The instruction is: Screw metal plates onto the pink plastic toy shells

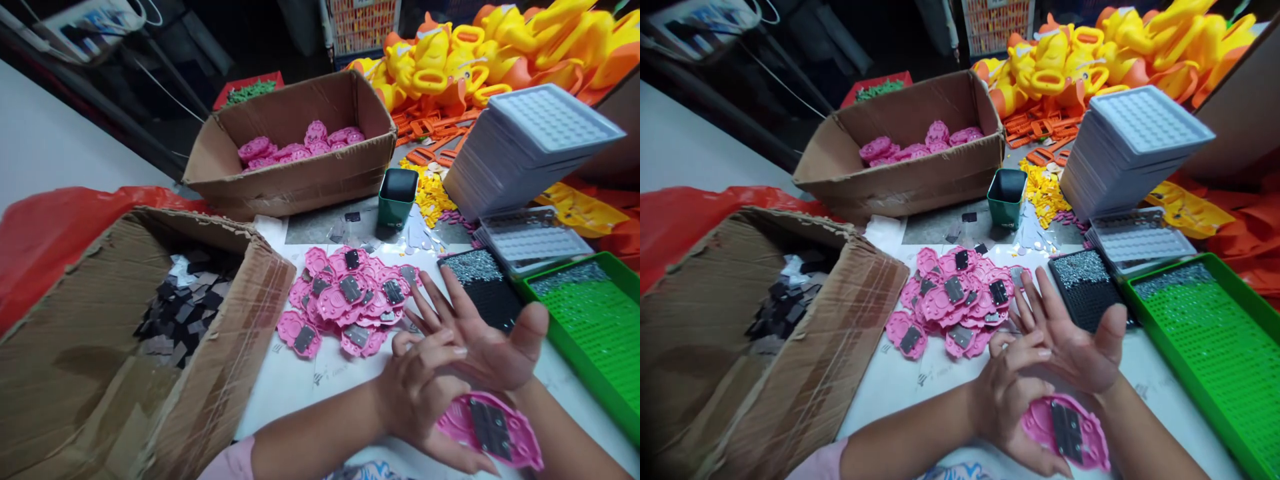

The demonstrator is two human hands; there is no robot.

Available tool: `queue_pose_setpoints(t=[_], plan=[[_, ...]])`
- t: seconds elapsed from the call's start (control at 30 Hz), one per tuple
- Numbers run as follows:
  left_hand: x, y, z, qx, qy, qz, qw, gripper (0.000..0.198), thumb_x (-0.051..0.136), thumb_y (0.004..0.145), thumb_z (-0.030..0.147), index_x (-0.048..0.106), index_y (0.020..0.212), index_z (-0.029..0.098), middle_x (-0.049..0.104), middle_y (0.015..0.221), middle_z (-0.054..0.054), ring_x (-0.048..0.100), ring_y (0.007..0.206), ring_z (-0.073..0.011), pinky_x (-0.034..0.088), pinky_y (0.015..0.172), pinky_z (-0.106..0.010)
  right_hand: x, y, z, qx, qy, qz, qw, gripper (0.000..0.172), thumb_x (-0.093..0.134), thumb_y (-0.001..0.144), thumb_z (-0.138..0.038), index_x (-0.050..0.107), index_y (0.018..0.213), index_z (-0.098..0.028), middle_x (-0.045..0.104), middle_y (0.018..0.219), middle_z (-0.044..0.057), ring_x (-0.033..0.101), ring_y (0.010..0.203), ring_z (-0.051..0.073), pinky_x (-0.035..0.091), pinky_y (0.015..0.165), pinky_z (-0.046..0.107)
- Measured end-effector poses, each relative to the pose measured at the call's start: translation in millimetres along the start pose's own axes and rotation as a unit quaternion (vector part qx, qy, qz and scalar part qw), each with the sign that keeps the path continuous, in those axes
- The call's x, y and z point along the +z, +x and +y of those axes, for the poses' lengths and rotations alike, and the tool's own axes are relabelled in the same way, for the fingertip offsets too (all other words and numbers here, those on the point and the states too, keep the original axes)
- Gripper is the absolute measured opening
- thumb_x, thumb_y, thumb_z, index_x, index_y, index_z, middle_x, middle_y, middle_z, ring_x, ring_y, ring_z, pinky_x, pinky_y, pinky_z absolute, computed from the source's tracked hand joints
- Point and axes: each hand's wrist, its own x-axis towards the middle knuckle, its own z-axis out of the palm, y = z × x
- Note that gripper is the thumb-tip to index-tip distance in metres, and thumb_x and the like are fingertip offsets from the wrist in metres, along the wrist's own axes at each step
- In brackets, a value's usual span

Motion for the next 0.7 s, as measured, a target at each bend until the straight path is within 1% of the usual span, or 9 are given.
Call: queue_pose_setpoints(t=[0.07, 0.17, 0.23, 0.3, 0.37, 0.43, 0.5, 0.6, 0.7], plan=[[0.0, -4.1, 0.0, -0.017, -0.008, -0.02, 1.0, 0.057, 0.055, 0.076, 0.069, 0.051, 0.101, 0.018, 0.065, 0.108, -0.01, 0.053, 0.124, -0.0238, 0.037, 0.103, -0.037, 2.9, -1.7, -3.0, 0.023, 0.002, 0.001, 1.0, 0.095, 0.014, 0.06, -0.096, 0.027, 0.141, -0.049, 0.016, 0.156, -0.012, -0.001, 0.149, 0.016, 0.0, 0.121, 0.047], [2.8, -14.5, 1.2, -0.049, -0.002, -0.047, 0.998, 0.038, 0.064, 0.078, 0.054, 0.054, 0.098, 0.023, 0.066, 0.112, -0.005, 0.056, 0.12, -0.0212, 0.035, 0.105, -0.036, 4.5, -3.4, -6.0, 0.045, -0.002, -0.008, 0.999, 0.093, 0.016, 0.061, -0.095, 0.028, 0.141, -0.048, 0.013, 0.156, -0.014, -0.003, 0.148, 0.014, -0.001, 0.122, 0.044], [4.6, -20.2, 2.1, -0.058, 0.006, -0.054, 0.997, 0.029, 0.066, 0.08, 0.044, 0.055, 0.099, 0.025, 0.065, 0.115, -0.003, 0.058, 0.117, -0.0207, 0.035, 0.106, -0.036, 3.2, -3.1, -4.8, 0.039, -0.002, -0.017, 0.999, 0.094, 0.015, 0.062, -0.094, 0.029, 0.141, -0.047, 0.013, 0.156, -0.013, -0.004, 0.148, 0.014, -0.004, 0.122, 0.044], [4.7, -21.6, 2.5, -0.055, 0.002, -0.047, 0.997, 0.027, 0.065, 0.081, 0.04, 0.054, 0.101, 0.025, 0.065, 0.115, -0.003, 0.059, 0.116, -0.0201, 0.036, 0.105, -0.036, 1.2, -2.2, -1.4, 0.023, 0.0, -0.036, 0.999, 0.095, 0.015, 0.062, -0.094, 0.029, 0.142, -0.046, 0.014, 0.156, -0.012, -0.004, 0.148, 0.015, -0.005, 0.122, 0.045], [2.5, -17.8, 1.7, -0.05, -0.015, -0.03, 0.998, 0.034, 0.065, 0.081, 0.046, 0.052, 0.103, 0.023, 0.066, 0.111, -0.004, 0.058, 0.116, -0.0208, 0.038, 0.104, -0.035, 0.4, -1.1, 2.7, 0.011, 0.004, -0.054, 0.998, 0.095, 0.015, 0.062, -0.094, 0.03, 0.142, -0.045, 0.013, 0.156, -0.012, -0.005, 0.148, 0.015, -0.007, 0.121, 0.045], [-1.1, -10.7, -0.7, -0.031, -0.028, -0.005, 0.999, 0.052, 0.063, 0.076, 0.06, 0.05, 0.106, 0.019, 0.065, 0.105, -0.007, 0.058, 0.114, -0.0234, 0.04, 0.102, -0.037, 1.8, -0.3, 6.4, 0.007, 0.012, -0.064, 0.998, 0.094, 0.015, 0.063, -0.094, 0.029, 0.142, -0.045, 0.011, 0.157, -0.013, -0.007, 0.148, 0.013, -0.008, 0.121, 0.043], [-4.5, -3.3, -4.0, 0.005, -0.03, 0.027, 0.999, 0.066, 0.061, 0.071, 0.07, 0.05, 0.107, 0.016, 0.064, 0.099, -0.009, 0.06, 0.108, -0.0246, 0.042, 0.098, -0.037, 4.4, 0.3, 9.4, 0.014, 0.024, -0.073, 0.997, 0.093, 0.014, 0.065, -0.093, 0.028, 0.143, -0.044, 0.008, 0.157, -0.014, -0.01, 0.148, 0.012, -0.011, 0.121, 0.041], [-6.2, 2.2, -8.6, 0.035, -0.021, 0.058, 0.998, 0.066, 0.058, 0.071, 0.072, 0.049, 0.107, 0.017, 0.061, 0.096, -0.008, 0.062, 0.099, -0.0231, 0.045, 0.093, -0.037, 6.9, 1.3, 12.7, 0.023, 0.033, -0.101, 0.994, 0.091, 0.014, 0.067, -0.092, 0.027, 0.144, -0.044, 0.007, 0.157, -0.014, -0.011, 0.148, 0.011, -0.012, 0.12, 0.04], [-3.7, 0.2, -11.9, 0.035, -0.019, 0.058, 0.998, 0.067, 0.057, 0.071, 0.073, 0.049, 0.107, 0.017, 0.059, 0.099, -0.009, 0.061, 0.1, -0.0248, 0.046, 0.091, -0.041, 5.6, 3.4, 14.7, 0.018, 0.021, -0.108, 0.994, 0.087, 0.015, 0.069, -0.09, 0.027, 0.143, -0.046, 0.008, 0.157, -0.015, -0.008, 0.148, 0.011, -0.01, 0.121, 0.04]])
